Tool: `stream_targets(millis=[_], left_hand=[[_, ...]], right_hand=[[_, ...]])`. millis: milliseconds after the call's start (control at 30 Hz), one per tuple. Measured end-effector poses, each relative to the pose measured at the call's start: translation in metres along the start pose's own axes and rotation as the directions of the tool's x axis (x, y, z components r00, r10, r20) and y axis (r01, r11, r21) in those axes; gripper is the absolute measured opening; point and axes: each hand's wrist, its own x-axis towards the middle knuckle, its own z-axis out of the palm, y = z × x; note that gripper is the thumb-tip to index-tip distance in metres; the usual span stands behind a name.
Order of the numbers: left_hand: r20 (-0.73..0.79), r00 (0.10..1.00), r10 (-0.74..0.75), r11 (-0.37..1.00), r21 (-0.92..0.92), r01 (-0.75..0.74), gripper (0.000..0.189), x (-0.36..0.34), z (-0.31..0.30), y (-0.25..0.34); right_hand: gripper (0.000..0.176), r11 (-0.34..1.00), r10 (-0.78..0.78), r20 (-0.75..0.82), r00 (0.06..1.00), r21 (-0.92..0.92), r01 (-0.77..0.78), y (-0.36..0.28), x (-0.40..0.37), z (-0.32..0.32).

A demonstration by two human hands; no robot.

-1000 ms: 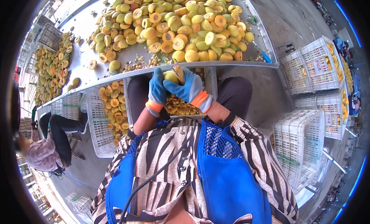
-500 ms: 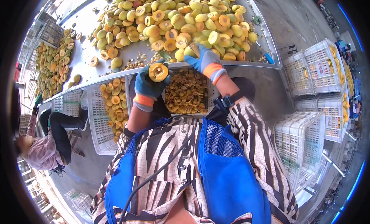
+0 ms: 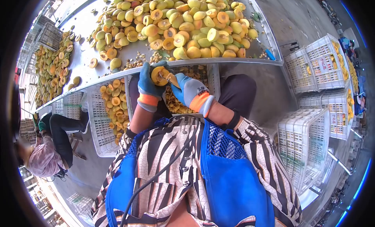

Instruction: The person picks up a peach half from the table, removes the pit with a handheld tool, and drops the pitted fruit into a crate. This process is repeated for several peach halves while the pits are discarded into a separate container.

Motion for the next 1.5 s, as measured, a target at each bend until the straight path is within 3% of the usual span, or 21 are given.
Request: stream_targets(millis=[133,200,300,400,533,700,833,867,900,933,1000,1133,1167,1233,1300,1333,1367,1400,1433,1467,1500], left_hand=[[-0.068,0.997,-0.027,0.996,0.086,0.033,0.057,-0.003,0.009,0.004],[-0.128,0.946,-0.298,0.947,-0.162,0.276,0.058,0.005,0.003,-0.007],[-0.054,0.966,-0.251,0.967,-0.048,0.249,0.06,0.004,-0.002,-0.013],[-0.085,0.98,-0.179,0.983,0.034,0.183,0.062,0.0,0.005,-0.013],[-0.109,0.984,-0.143,0.961,0.222,0.164,0.064,-0.005,0.017,-0.01],[-0.1,0.993,-0.06,0.964,0.251,0.084,0.064,-0.004,0.022,-0.014],[-0.115,0.988,-0.108,0.98,0.156,0.125,0.063,-0.007,0.021,-0.018],[-0.113,0.987,-0.112,0.979,0.159,0.13,0.063,-0.008,0.019,-0.02],[-0.087,0.993,-0.084,0.987,0.128,0.094,0.062,-0.007,0.018,-0.022],[-0.063,0.997,-0.052,0.994,0.093,0.058,0.061,-0.006,0.017,-0.025],[-0.05,0.994,-0.097,0.994,0.036,0.099,0.064,-0.008,0.017,-0.025],[-0.095,0.987,-0.132,0.991,0.001,0.133,0.067,-0.006,0.012,-0.035],[-0.089,0.986,-0.139,0.99,0.008,0.14,0.067,-0.007,0.015,-0.031],[0.041,0.993,-0.109,0.992,0.075,0.106,0.068,-0.012,0.019,-0.023],[0.0,0.992,-0.126,0.986,0.111,0.125,0.069,-0.015,0.023,-0.022],[-0.045,0.991,-0.128,0.981,0.14,0.133,0.069,-0.013,0.025,-0.022],[-0.04,0.991,-0.129,0.981,0.141,0.134,0.069,-0.011,0.027,-0.021],[-0.041,0.992,-0.117,0.978,0.167,0.123,0.07,-0.012,0.026,-0.021],[-0.042,0.994,-0.104,0.975,0.193,0.111,0.07,-0.013,0.025,-0.021],[-0.014,0.999,-0.036,0.967,0.253,0.038,0.07,-0.011,0.024,-0.022],[-0.01,0.999,-0.045,0.965,0.257,0.046,0.07,-0.013,0.024,-0.02]], right_hand=[[0.022,1.0,-0.014,0.013,1.0,0.008,0.014,0.0,-0.004,-0.001],[0.024,0.999,-0.045,0.02,0.999,0.006,0.045,0.006,-0.005,0.005],[0.025,0.995,-0.04,0.051,0.998,-0.09,0.045,0.012,-0.011,0.009],[0.026,0.984,-0.117,0.06,0.991,-0.13,0.124,0.025,-0.018,0.016],[0.027,0.979,-0.067,0.117,0.991,-0.186,0.088,0.035,-0.026,0.021],[0.025,0.994,0.045,0.009,0.999,0.1,-0.046,0.026,-0.03,0.032],[0.026,0.994,0.033,-0.01,0.999,0.101,-0.032,0.015,-0.025,0.023],[0.027,0.885,0.263,0.288,0.921,0.308,-0.349,-0.008,-0.018,-0.001],[0.028,0.648,0.371,0.592,0.716,0.387,-0.656,-0.021,-0.014,-0.015],[0.028,0.645,0.375,0.589,0.716,0.388,-0.658,-0.016,-0.016,-0.011],[0.027,0.877,0.255,0.338,0.906,0.314,-0.364,-0.008,-0.021,0.001],[0.025,0.8,0.301,0.435,0.849,0.369,-0.473,-0.002,-0.016,0.0],[0.024,0.75,0.303,0.534,0.789,0.377,-0.543,-0.006,-0.015,-0.008],[0.024,0.688,0.297,0.628,0.72,0.382,-0.617,0.001,-0.018,-0.007],[0.023,0.991,0.061,0.278,0.959,0.1,-0.092,0.005,-0.019,-0.001],[0.023,0.991,0.063,0.273,0.96,0.1,-0.094,0.009,-0.019,-0.003],[0.023,0.909,0.236,0.461,0.855,0.206,-0.362,-0.014,-0.013,-0.023],[0.023,0.747,0.345,0.65,0.677,0.248,-0.618,-0.026,-0.012,-0.033],[0.023,0.741,0.346,0.652,0.675,0.251,-0.622,-0.016,-0.016,-0.022],[0.023,0.916,0.22,0.445,0.868,0.211,-0.34,0.004,-0.022,-0.004],[0.022,0.995,0.022,0.234,0.972,0.087,-0.043,0.021,-0.026,0.012]])
